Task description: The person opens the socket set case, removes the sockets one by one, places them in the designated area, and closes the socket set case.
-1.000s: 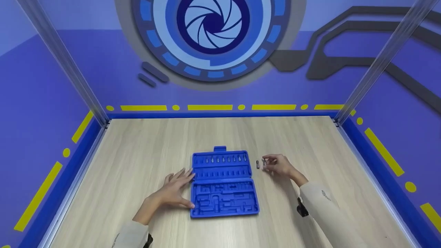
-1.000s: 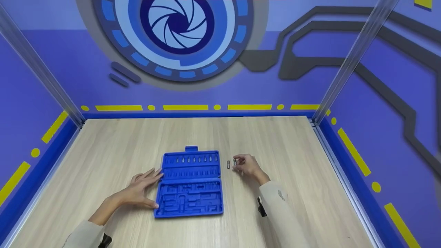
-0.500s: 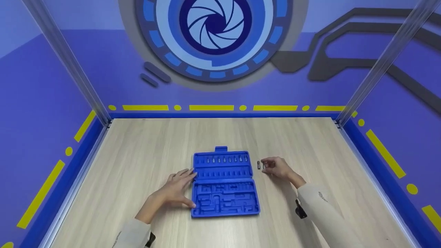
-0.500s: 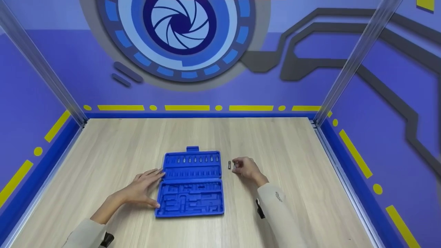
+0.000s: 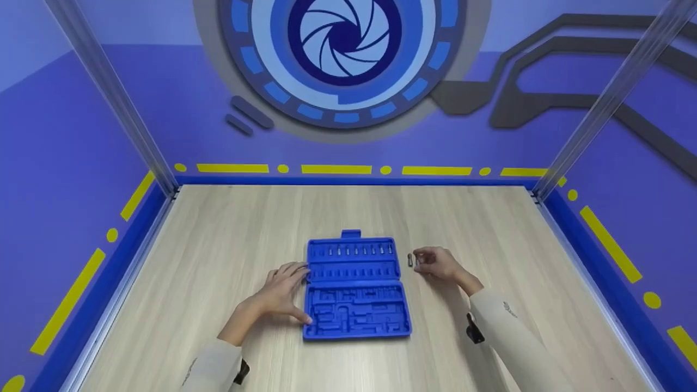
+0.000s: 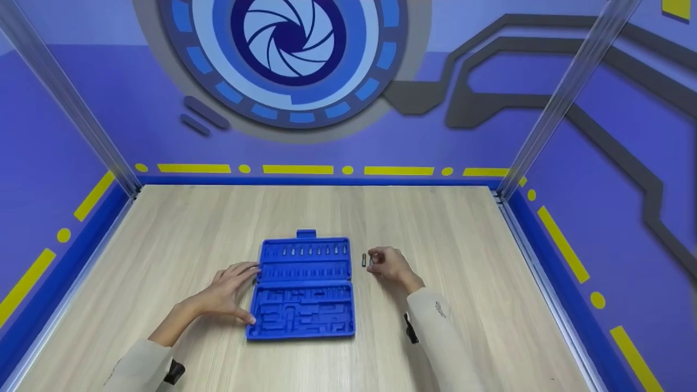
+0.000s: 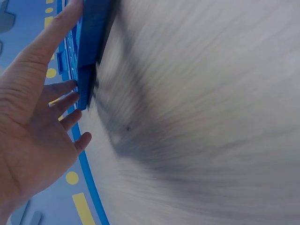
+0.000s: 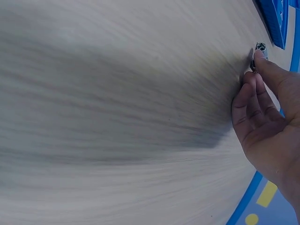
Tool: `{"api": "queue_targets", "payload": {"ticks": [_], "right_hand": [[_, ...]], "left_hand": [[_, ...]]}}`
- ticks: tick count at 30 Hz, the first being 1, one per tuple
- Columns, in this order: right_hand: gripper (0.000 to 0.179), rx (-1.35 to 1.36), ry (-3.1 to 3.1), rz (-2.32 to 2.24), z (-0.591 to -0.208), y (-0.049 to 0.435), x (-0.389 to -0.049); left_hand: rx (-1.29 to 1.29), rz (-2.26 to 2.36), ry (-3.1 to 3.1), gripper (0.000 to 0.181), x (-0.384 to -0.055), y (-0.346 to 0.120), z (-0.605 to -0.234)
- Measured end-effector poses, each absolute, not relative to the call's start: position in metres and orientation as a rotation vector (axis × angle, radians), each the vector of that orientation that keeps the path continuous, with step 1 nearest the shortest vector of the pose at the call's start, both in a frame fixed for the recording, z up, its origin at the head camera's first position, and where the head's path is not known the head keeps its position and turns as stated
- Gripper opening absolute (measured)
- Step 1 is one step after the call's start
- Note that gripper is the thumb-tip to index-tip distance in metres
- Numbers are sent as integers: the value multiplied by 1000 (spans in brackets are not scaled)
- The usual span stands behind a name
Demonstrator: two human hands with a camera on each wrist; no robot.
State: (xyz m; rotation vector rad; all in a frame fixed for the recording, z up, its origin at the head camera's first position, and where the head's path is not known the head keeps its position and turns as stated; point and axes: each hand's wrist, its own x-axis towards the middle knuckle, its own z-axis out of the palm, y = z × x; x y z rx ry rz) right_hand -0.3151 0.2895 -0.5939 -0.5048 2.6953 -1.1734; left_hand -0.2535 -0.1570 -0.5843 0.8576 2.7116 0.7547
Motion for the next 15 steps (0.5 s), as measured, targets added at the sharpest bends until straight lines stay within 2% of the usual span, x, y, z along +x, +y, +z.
{"api": "queue_targets", "payload": {"ticks": [7, 15], "right_hand": [[45, -457, 2673, -1175, -590, 295, -317], [38, -548, 2710, -1129, -565, 288, -330]], "left_hand": [[850, 824, 2656, 126, -255, -159, -595], [830, 795, 2640, 131, -257, -164, -601]]}}
